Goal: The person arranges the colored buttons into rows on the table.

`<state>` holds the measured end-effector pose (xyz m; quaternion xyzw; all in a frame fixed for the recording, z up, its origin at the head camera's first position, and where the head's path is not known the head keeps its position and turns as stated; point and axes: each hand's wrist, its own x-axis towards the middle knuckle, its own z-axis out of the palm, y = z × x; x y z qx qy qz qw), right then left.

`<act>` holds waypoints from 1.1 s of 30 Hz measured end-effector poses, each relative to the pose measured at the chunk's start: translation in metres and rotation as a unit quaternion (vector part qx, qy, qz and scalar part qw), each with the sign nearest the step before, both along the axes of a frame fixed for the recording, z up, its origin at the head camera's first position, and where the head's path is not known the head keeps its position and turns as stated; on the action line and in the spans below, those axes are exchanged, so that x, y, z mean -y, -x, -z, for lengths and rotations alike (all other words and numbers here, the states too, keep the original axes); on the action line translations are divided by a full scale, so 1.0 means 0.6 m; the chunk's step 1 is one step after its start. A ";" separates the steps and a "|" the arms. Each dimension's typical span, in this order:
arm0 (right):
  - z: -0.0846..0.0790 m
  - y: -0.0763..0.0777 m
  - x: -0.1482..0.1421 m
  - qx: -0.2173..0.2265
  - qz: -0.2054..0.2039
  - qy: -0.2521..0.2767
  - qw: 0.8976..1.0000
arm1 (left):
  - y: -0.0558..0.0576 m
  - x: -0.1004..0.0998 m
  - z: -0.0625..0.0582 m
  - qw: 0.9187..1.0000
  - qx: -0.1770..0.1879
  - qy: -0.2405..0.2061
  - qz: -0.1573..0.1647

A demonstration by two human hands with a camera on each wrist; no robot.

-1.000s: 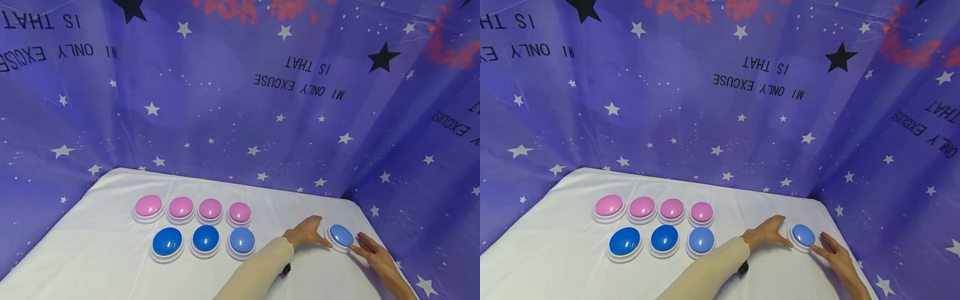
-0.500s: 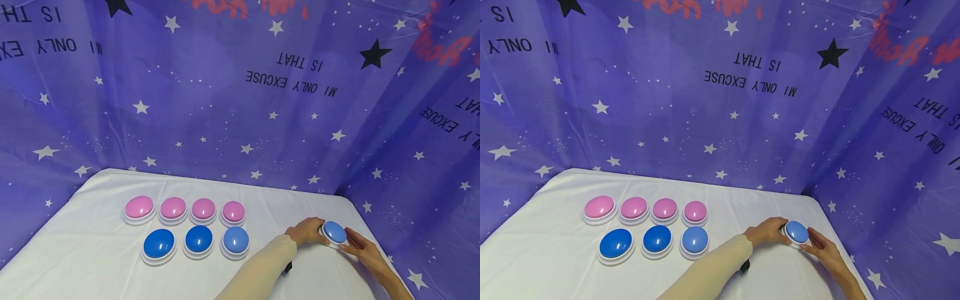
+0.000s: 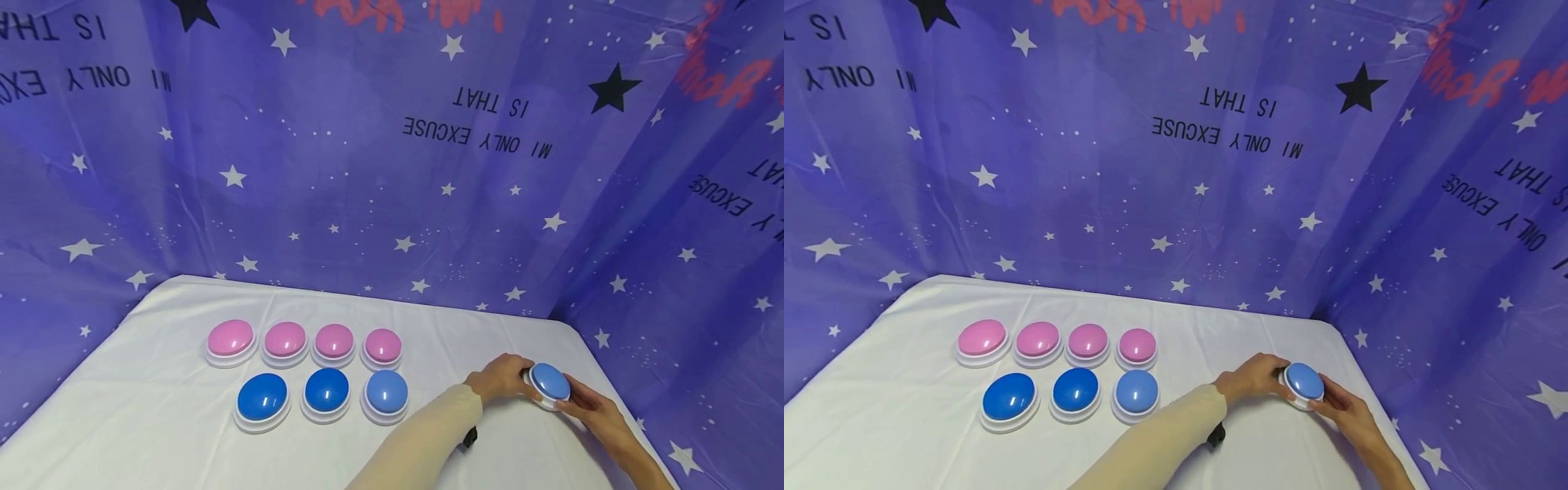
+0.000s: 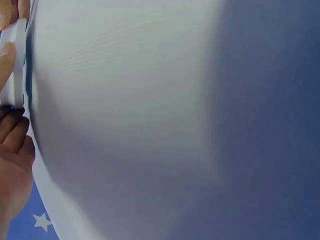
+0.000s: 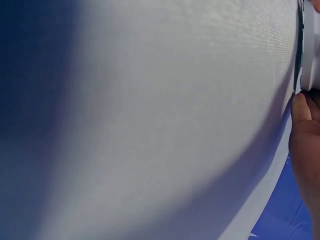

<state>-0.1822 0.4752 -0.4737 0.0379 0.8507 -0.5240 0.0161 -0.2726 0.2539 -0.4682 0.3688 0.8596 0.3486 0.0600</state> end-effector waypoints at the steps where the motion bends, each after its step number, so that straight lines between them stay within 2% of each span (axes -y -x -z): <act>1: -0.002 -0.002 0.000 -0.003 0.004 0.004 1.000 | 0.001 0.000 -0.001 1.000 -0.001 -0.004 0.003; 5: -0.012 -0.009 0.006 -0.020 0.000 0.018 1.000 | 0.005 0.009 -0.015 1.000 0.002 -0.020 0.017; 10: -0.029 -0.016 0.024 -0.048 -0.017 0.058 0.997 | 0.007 0.026 -0.040 1.000 -0.022 -0.008 0.019; 18: -0.062 -0.033 0.066 -0.092 -0.047 0.117 0.988 | -0.018 0.071 -0.090 0.997 -0.070 0.010 0.002; 22: -0.084 -0.046 0.098 -0.085 -0.052 0.120 0.988 | -0.034 0.105 -0.108 0.995 -0.096 0.002 -0.001; 26: -0.104 -0.052 0.136 -0.062 -0.048 0.106 0.991 | -0.046 0.147 -0.122 0.996 -0.093 -0.012 0.006; 33: -0.121 -0.053 0.202 -0.039 -0.035 0.099 0.994 | -0.060 0.213 -0.129 0.995 -0.096 -0.033 -0.003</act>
